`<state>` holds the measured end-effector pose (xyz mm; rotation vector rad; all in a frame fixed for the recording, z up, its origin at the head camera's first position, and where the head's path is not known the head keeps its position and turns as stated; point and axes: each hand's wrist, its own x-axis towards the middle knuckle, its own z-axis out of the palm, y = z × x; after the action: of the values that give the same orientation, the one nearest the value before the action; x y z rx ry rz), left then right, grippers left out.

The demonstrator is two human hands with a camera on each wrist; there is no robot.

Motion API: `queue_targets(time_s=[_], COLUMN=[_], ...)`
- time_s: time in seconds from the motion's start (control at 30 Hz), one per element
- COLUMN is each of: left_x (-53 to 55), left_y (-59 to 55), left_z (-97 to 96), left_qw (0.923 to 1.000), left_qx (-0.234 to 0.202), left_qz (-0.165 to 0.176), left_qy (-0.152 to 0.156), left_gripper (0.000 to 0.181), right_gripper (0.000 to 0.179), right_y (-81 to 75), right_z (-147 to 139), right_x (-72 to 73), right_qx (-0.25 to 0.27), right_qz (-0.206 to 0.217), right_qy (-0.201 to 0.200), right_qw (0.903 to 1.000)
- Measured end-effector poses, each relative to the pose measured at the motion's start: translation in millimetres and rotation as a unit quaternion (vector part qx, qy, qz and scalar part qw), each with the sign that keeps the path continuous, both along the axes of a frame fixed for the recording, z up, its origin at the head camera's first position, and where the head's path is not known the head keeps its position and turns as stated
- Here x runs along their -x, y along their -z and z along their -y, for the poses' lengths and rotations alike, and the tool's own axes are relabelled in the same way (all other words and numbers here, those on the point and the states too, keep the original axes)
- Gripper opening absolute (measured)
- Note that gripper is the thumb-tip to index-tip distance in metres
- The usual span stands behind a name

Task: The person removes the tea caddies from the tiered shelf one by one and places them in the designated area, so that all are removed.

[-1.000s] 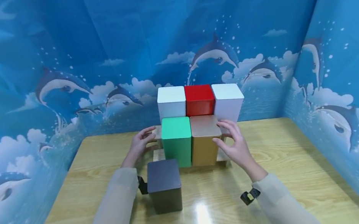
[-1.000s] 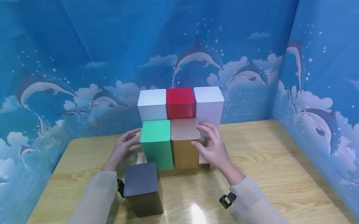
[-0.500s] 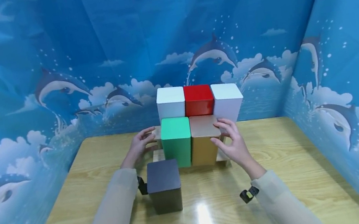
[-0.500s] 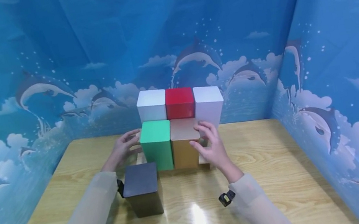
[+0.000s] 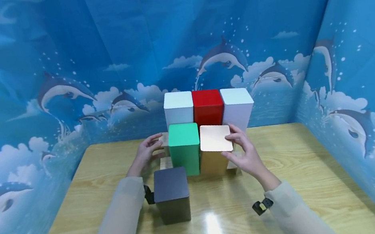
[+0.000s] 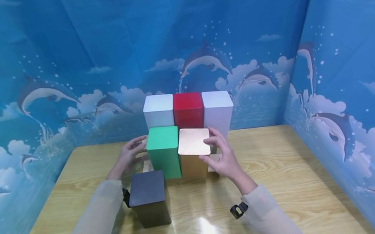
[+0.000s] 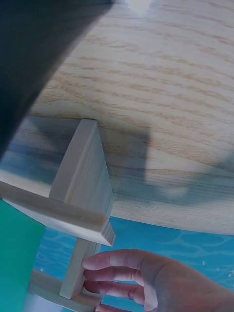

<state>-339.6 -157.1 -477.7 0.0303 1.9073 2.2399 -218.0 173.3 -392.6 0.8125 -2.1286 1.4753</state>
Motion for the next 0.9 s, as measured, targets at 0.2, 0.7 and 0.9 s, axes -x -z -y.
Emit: queue_targets(time_s=[0.2, 0.7, 0.9], left_x=[0.5, -0.7, -0.8], left_y=[0.3, 0.4, 0.8], left_z=[-0.2, -0.4, -0.4], left_qw=[1.0000, 0.9999, 1.0000], left_qx=[0.001, -0.014, -0.004], left_qz=[0.003, -0.001, -0.004], left_qy=[-0.003, 0.004, 0.003], left_gripper=[0.041, 0.040, 0.041], right_gripper=[0.039, 0.041, 0.041], right_y=[-0.6, 3.2, 3.9], right_z=[-1.8, -5.2, -4.6], right_x=[-4.7, -8.3, -11.5], right_qx=[0.000, 0.017, 0.017], right_qz=[0.011, 0.015, 0.021], right_qy=[-0.012, -0.052, -0.039], right_qw=[0.9999, 0.9984, 0.9988])
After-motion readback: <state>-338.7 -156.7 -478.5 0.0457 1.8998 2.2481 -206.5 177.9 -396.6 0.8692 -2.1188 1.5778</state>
